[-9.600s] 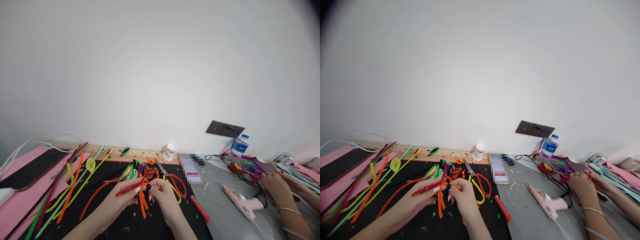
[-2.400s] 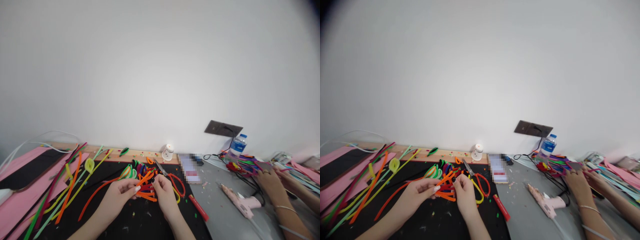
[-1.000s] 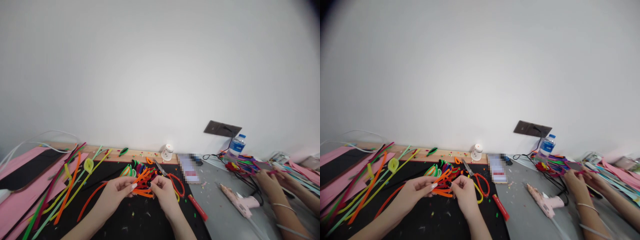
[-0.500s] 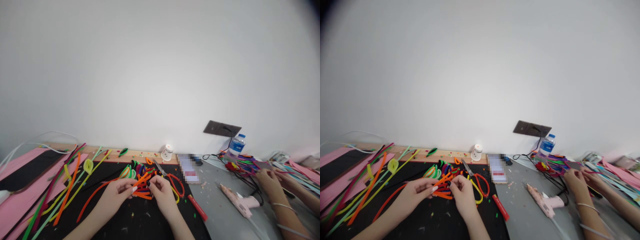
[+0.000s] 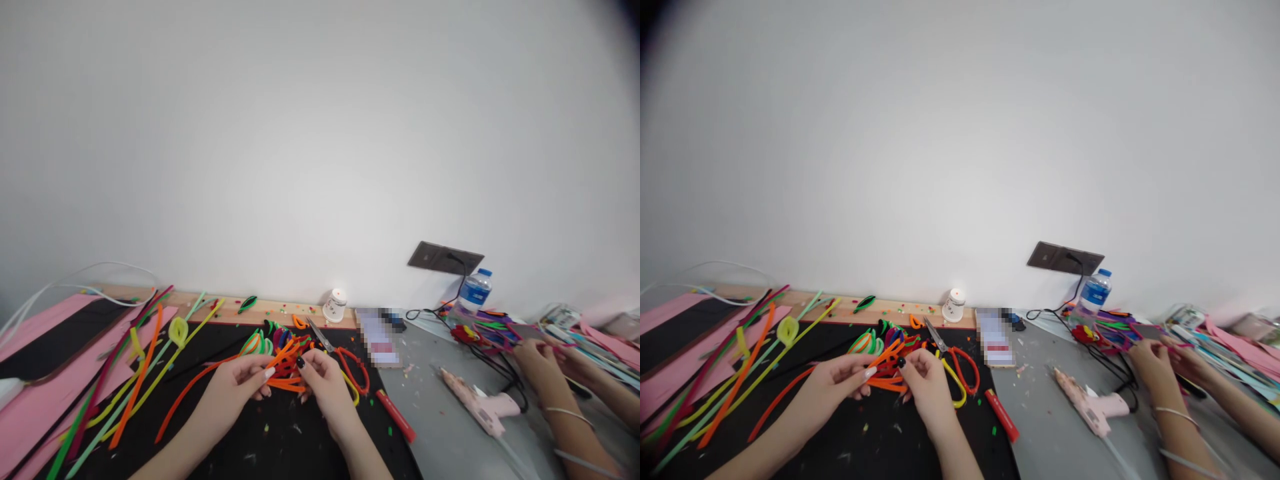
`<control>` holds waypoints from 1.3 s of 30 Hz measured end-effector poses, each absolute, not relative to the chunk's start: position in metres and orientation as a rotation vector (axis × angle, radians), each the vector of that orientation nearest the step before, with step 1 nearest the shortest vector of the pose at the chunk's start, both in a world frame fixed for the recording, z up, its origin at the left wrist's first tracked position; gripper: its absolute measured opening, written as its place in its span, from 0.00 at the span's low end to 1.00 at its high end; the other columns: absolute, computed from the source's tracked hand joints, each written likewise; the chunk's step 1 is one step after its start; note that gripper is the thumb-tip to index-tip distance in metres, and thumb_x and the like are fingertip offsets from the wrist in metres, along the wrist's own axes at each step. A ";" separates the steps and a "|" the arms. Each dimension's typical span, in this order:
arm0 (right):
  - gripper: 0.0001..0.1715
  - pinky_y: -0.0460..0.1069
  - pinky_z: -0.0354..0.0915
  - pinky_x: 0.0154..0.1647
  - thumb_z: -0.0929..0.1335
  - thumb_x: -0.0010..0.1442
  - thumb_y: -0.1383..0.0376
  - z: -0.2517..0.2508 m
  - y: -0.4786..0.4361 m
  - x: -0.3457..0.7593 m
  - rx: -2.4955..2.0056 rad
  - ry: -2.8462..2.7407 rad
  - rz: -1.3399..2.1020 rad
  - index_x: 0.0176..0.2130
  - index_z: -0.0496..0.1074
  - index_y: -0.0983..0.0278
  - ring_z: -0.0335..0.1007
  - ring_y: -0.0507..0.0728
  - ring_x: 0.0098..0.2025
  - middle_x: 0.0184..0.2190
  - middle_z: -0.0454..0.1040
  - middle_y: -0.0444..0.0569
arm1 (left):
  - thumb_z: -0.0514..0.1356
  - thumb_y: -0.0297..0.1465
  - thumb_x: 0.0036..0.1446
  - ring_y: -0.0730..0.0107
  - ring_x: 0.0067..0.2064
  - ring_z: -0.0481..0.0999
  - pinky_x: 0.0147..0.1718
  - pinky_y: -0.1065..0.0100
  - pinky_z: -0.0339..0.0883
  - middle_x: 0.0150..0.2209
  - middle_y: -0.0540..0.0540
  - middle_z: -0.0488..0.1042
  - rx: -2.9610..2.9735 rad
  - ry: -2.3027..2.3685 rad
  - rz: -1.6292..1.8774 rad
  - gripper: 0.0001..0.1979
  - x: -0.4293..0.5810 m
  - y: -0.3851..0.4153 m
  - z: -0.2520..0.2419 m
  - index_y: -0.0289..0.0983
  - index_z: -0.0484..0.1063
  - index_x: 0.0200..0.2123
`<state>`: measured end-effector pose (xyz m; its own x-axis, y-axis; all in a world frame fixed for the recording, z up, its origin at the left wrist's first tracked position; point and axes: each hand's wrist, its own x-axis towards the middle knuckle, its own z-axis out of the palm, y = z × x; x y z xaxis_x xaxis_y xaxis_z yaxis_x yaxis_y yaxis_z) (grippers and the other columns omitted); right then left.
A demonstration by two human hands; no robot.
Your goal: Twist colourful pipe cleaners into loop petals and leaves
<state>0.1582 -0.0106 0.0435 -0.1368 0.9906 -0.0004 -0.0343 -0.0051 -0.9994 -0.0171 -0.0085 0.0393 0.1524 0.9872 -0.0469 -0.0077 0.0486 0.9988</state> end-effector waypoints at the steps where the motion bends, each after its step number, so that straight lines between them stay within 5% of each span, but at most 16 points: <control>1: 0.16 0.41 0.54 0.15 0.68 0.50 0.55 0.043 -0.011 0.157 -1.114 -1.293 1.367 0.28 0.65 0.66 0.56 0.46 0.15 0.16 0.64 0.39 | 0.60 0.37 0.46 0.69 0.23 0.72 0.24 0.71 0.64 0.20 0.52 0.72 1.228 1.119 1.077 0.17 -0.017 -0.008 0.040 0.33 0.73 0.37; 15: 0.13 0.41 0.48 0.11 0.69 0.49 0.60 0.041 -0.014 0.147 -1.160 -1.291 1.381 0.28 0.66 0.67 0.53 0.44 0.12 0.17 0.68 0.41 | 0.63 0.37 0.45 0.68 0.32 0.77 0.32 0.71 0.68 0.28 0.51 0.77 1.085 0.995 0.943 0.16 -0.017 -0.006 0.034 0.37 0.73 0.39; 22: 0.15 0.41 0.47 0.12 0.68 0.50 0.57 0.043 -0.014 0.148 -1.179 -1.347 1.315 0.24 0.63 0.65 0.51 0.45 0.12 0.14 0.63 0.38 | 0.64 0.36 0.44 0.68 0.32 0.76 0.32 0.71 0.68 0.28 0.50 0.77 1.054 0.981 0.923 0.17 -0.017 -0.008 0.034 0.36 0.73 0.39; 31: 0.14 0.41 0.51 0.15 0.67 0.52 0.58 0.043 -0.016 0.147 -1.180 -1.425 1.317 0.26 0.66 0.67 0.55 0.46 0.16 0.20 0.69 0.43 | 0.64 0.37 0.44 0.69 0.31 0.76 0.32 0.72 0.68 0.27 0.51 0.77 1.056 0.993 0.940 0.17 -0.016 -0.008 0.033 0.37 0.73 0.39; 39: 0.13 0.43 0.50 0.17 0.64 0.55 0.63 0.040 -0.014 0.152 -1.247 -1.495 1.128 0.22 0.62 0.64 0.53 0.47 0.16 0.15 0.62 0.39 | 0.63 0.36 0.44 0.66 0.28 0.75 0.28 0.69 0.67 0.23 0.51 0.74 1.153 1.006 0.946 0.16 -0.014 -0.010 0.038 0.35 0.74 0.38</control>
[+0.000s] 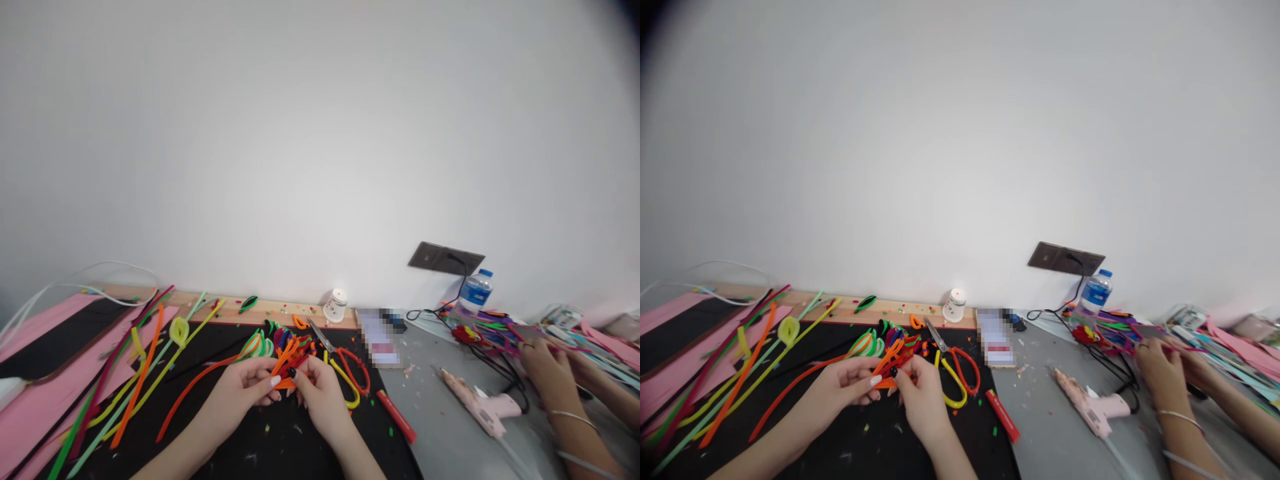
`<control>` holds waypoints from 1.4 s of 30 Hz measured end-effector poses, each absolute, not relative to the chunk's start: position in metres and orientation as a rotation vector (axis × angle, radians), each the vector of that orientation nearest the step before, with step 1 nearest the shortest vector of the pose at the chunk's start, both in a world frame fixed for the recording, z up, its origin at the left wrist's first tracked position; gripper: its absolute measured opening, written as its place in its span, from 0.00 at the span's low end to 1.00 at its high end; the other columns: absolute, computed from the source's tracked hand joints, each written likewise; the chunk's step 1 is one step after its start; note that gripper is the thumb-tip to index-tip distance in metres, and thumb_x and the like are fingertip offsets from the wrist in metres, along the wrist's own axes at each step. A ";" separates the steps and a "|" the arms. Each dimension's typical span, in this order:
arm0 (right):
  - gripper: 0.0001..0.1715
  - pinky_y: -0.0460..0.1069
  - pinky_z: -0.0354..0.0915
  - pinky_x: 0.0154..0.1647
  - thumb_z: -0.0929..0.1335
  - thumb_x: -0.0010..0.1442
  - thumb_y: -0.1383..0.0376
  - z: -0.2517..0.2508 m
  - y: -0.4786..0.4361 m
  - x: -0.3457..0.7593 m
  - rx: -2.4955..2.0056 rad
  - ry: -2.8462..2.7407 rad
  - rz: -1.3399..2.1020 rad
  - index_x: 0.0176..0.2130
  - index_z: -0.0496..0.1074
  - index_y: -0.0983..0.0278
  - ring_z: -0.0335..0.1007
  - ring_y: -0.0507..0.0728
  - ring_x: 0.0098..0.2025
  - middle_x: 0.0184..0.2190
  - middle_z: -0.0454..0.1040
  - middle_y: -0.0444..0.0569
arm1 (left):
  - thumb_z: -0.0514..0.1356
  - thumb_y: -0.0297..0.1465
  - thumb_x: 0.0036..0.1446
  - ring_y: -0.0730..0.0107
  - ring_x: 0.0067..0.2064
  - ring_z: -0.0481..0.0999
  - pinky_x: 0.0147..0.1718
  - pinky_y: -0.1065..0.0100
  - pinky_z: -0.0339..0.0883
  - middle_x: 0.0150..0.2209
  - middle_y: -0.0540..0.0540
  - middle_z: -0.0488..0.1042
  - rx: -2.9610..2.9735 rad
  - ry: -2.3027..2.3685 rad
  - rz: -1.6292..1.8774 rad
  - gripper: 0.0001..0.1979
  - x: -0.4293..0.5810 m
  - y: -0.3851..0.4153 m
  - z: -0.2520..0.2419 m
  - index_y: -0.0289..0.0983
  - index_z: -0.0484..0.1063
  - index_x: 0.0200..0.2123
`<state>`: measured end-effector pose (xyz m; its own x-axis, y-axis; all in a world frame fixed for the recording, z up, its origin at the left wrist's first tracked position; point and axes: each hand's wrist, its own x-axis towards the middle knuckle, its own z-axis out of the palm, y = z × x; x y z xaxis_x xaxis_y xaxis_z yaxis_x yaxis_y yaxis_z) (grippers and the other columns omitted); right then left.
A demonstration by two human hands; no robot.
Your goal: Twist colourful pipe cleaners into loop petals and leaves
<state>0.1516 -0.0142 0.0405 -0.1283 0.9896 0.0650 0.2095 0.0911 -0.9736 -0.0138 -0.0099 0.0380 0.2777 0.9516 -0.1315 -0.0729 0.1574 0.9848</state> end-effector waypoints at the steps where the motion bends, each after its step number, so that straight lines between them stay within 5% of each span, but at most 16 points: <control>1: 0.13 0.43 0.50 0.18 0.64 0.55 0.63 0.040 -0.014 0.152 -1.255 -1.506 1.104 0.22 0.61 0.64 0.53 0.47 0.16 0.15 0.63 0.40 | 0.62 0.36 0.45 0.66 0.27 0.75 0.27 0.69 0.67 0.22 0.51 0.74 1.168 1.005 0.949 0.16 -0.014 -0.010 0.038 0.35 0.74 0.38; 13: 0.11 0.42 0.51 0.15 0.65 0.54 0.61 0.040 -0.013 0.151 -1.212 -1.412 1.249 0.24 0.61 0.64 0.53 0.46 0.14 0.17 0.65 0.40 | 0.61 0.36 0.45 0.66 0.24 0.73 0.25 0.69 0.66 0.19 0.51 0.72 1.243 1.030 0.978 0.17 -0.015 -0.013 0.043 0.34 0.73 0.38; 19: 0.09 0.45 0.61 0.30 0.68 0.49 0.68 0.047 -0.012 0.154 -1.112 -1.330 1.014 0.33 0.65 0.64 0.63 0.51 0.29 0.30 0.68 0.45 | 0.61 0.35 0.46 0.65 0.25 0.74 0.26 0.68 0.66 0.20 0.52 0.72 1.301 1.017 0.954 0.11 -0.013 -0.014 0.038 0.35 0.71 0.33; 23: 0.03 0.45 0.58 0.28 0.66 0.51 0.67 0.051 -0.015 0.155 -1.153 -1.359 1.012 0.29 0.67 0.65 0.60 0.52 0.28 0.26 0.66 0.44 | 0.60 0.33 0.47 0.67 0.24 0.74 0.25 0.69 0.66 0.19 0.53 0.70 1.347 0.991 0.923 0.09 -0.009 -0.017 0.035 0.35 0.70 0.32; 42: 0.07 0.44 0.54 0.26 0.71 0.45 0.66 0.043 -0.014 0.152 -0.936 -0.838 1.337 0.23 0.69 0.67 0.56 0.49 0.22 0.19 0.64 0.41 | 0.61 0.32 0.46 0.67 0.24 0.74 0.26 0.68 0.67 0.19 0.53 0.71 1.306 0.967 0.936 0.10 -0.007 -0.018 0.041 0.34 0.70 0.33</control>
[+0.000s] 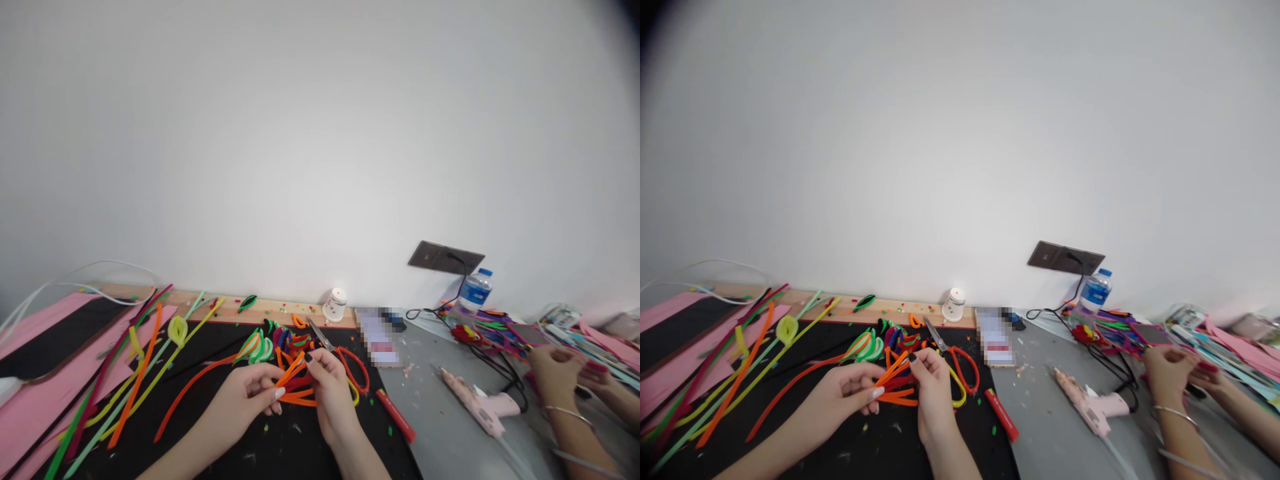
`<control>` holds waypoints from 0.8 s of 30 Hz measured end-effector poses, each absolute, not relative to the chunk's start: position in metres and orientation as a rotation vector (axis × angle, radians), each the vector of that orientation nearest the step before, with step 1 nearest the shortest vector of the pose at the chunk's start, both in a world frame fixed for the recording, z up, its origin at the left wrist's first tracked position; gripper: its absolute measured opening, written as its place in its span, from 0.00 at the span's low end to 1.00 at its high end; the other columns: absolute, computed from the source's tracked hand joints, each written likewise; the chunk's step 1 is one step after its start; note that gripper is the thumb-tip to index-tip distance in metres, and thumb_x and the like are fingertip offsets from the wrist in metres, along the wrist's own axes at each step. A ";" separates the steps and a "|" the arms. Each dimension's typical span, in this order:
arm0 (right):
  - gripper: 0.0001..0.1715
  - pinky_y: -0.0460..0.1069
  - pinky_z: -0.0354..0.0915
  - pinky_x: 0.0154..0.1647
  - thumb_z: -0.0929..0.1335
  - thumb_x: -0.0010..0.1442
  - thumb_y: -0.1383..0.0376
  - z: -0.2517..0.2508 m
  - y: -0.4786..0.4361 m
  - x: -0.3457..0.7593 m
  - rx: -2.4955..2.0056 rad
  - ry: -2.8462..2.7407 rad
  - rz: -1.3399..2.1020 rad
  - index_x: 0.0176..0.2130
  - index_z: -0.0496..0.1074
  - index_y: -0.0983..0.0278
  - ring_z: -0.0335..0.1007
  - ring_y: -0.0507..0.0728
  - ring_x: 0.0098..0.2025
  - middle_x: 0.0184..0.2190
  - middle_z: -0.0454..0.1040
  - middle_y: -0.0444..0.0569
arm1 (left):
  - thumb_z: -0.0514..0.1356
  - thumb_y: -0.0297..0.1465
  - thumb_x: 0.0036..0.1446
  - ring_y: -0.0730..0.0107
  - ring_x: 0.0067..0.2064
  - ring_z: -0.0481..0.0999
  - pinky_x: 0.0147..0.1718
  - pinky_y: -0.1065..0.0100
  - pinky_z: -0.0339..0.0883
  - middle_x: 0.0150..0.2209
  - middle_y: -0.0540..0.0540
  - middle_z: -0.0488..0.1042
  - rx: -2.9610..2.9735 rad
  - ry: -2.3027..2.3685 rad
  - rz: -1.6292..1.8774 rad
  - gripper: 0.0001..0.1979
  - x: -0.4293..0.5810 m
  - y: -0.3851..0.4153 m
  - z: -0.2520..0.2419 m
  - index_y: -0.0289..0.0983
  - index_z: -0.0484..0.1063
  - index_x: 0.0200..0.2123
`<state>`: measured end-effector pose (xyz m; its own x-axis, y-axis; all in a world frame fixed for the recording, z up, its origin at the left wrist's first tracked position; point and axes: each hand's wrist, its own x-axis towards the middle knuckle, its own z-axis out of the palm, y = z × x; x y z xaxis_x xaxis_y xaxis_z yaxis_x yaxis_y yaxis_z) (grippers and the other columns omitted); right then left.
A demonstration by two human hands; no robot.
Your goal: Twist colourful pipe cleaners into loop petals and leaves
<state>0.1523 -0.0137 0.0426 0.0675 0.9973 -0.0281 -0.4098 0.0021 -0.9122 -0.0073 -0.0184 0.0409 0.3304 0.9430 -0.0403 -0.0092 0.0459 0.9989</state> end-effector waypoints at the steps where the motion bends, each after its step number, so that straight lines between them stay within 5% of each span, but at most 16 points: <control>1: 0.07 0.44 0.54 0.26 0.71 0.45 0.66 0.042 -0.014 0.152 -0.926 -0.817 1.357 0.23 0.69 0.66 0.57 0.49 0.22 0.19 0.65 0.41 | 0.61 0.32 0.46 0.67 0.24 0.74 0.26 0.68 0.67 0.19 0.53 0.71 1.301 0.966 0.937 0.10 -0.007 -0.018 0.041 0.34 0.70 0.33; 13: 0.08 0.43 0.53 0.23 0.70 0.46 0.65 0.041 -0.015 0.153 -0.917 -0.734 1.501 0.23 0.66 0.65 0.58 0.48 0.21 0.19 0.64 0.41 | 0.61 0.33 0.47 0.66 0.25 0.75 0.26 0.67 0.68 0.21 0.53 0.71 1.294 0.974 0.958 0.14 -0.010 -0.014 0.032 0.34 0.72 0.38; 24: 0.11 0.44 0.47 0.20 0.63 0.53 0.65 0.043 -0.010 0.159 -1.317 -1.344 0.973 0.21 0.59 0.63 0.48 0.49 0.21 0.17 0.53 0.38 | 0.57 0.31 0.50 0.67 0.26 0.75 0.29 0.69 0.67 0.21 0.52 0.72 1.531 1.092 0.959 0.12 -0.011 -0.020 0.036 0.35 0.73 0.38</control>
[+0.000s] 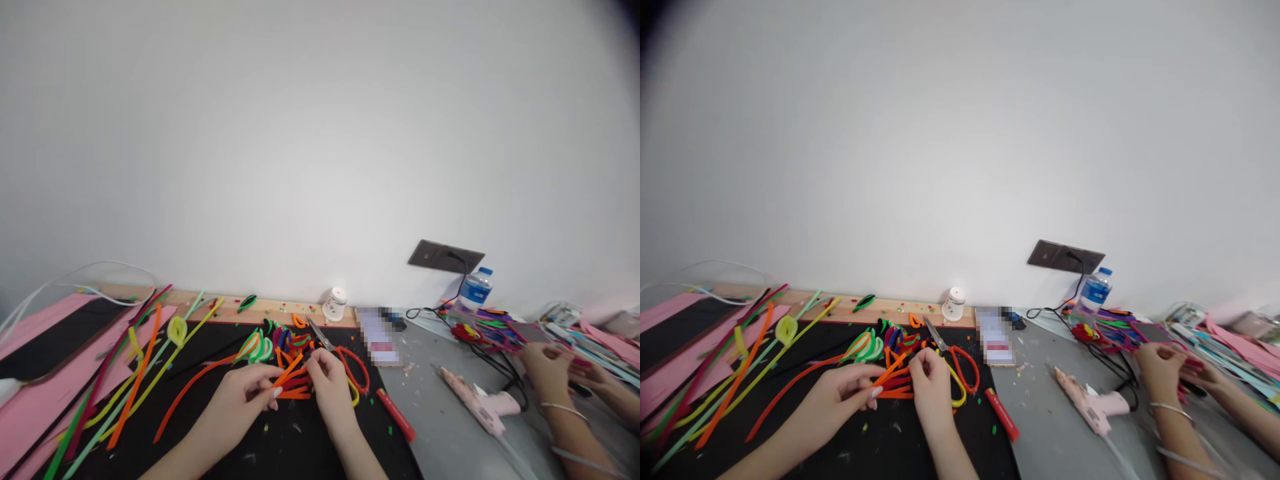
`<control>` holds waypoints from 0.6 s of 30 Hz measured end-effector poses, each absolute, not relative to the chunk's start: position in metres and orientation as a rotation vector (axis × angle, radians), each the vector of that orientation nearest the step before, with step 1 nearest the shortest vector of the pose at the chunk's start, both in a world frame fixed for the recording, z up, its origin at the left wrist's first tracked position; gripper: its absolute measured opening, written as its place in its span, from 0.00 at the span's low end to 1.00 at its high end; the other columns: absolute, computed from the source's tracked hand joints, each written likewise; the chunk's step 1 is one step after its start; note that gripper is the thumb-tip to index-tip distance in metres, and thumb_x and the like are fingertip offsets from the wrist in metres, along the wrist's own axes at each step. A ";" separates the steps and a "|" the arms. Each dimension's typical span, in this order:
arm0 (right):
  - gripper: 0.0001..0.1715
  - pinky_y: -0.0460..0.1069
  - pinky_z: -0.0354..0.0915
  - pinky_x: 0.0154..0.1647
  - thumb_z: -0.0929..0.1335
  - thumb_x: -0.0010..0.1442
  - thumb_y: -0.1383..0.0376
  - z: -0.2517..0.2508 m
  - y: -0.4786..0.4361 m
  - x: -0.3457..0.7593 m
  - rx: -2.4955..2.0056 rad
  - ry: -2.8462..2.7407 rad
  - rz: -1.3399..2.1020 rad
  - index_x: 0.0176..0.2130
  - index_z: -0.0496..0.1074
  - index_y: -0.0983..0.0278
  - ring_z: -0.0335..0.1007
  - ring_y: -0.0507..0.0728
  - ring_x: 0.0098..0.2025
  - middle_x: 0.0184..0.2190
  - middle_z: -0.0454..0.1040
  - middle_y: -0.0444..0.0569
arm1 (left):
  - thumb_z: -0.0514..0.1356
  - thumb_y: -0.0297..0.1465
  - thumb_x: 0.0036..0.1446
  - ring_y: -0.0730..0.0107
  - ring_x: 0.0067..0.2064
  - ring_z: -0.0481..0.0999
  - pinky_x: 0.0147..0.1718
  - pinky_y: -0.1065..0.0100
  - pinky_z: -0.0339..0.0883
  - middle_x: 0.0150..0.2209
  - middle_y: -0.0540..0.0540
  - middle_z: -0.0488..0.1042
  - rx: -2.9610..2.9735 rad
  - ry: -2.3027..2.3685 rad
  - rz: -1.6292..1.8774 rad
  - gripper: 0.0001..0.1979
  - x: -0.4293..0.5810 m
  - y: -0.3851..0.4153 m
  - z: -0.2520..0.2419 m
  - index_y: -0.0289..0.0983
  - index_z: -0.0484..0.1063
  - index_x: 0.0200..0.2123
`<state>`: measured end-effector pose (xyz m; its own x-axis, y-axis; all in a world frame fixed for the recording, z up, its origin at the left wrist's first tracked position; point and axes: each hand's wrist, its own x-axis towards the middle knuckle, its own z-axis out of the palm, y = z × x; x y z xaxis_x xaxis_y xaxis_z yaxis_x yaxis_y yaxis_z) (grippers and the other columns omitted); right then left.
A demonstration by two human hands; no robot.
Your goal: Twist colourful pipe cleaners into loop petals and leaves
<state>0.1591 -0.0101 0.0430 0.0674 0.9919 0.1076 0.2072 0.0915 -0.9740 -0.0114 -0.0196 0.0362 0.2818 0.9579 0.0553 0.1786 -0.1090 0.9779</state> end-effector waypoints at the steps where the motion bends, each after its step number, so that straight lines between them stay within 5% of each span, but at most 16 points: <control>1: 0.12 0.44 0.47 0.20 0.62 0.53 0.65 0.043 -0.010 0.160 -1.327 -1.373 0.967 0.20 0.57 0.63 0.48 0.49 0.21 0.17 0.53 0.38 | 0.57 0.31 0.50 0.67 0.26 0.75 0.29 0.70 0.67 0.22 0.52 0.72 1.542 1.092 0.959 0.12 -0.011 -0.020 0.037 0.35 0.73 0.38; 6: 0.17 0.44 0.47 0.20 0.61 0.55 0.63 0.042 -0.008 0.161 -1.365 -1.442 1.008 0.18 0.53 0.62 0.48 0.49 0.20 0.16 0.50 0.38 | 0.56 0.29 0.50 0.68 0.27 0.75 0.29 0.70 0.67 0.22 0.51 0.73 1.572 1.094 0.946 0.13 -0.011 -0.019 0.039 0.35 0.73 0.40; 18: 0.12 0.43 0.49 0.20 0.65 0.48 0.63 0.047 -0.013 0.157 -1.207 -1.136 1.491 0.18 0.61 0.65 0.51 0.48 0.18 0.15 0.56 0.38 | 0.55 0.28 0.51 0.68 0.27 0.74 0.30 0.72 0.65 0.23 0.51 0.75 1.735 1.117 0.901 0.13 -0.012 -0.024 0.053 0.38 0.75 0.39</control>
<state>0.1569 -0.0130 0.0466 -0.1393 0.9736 -0.1810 -0.0842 -0.1937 -0.9774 -0.0117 -0.0242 0.0528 0.3384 0.9337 0.1173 0.3118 -0.2289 0.9222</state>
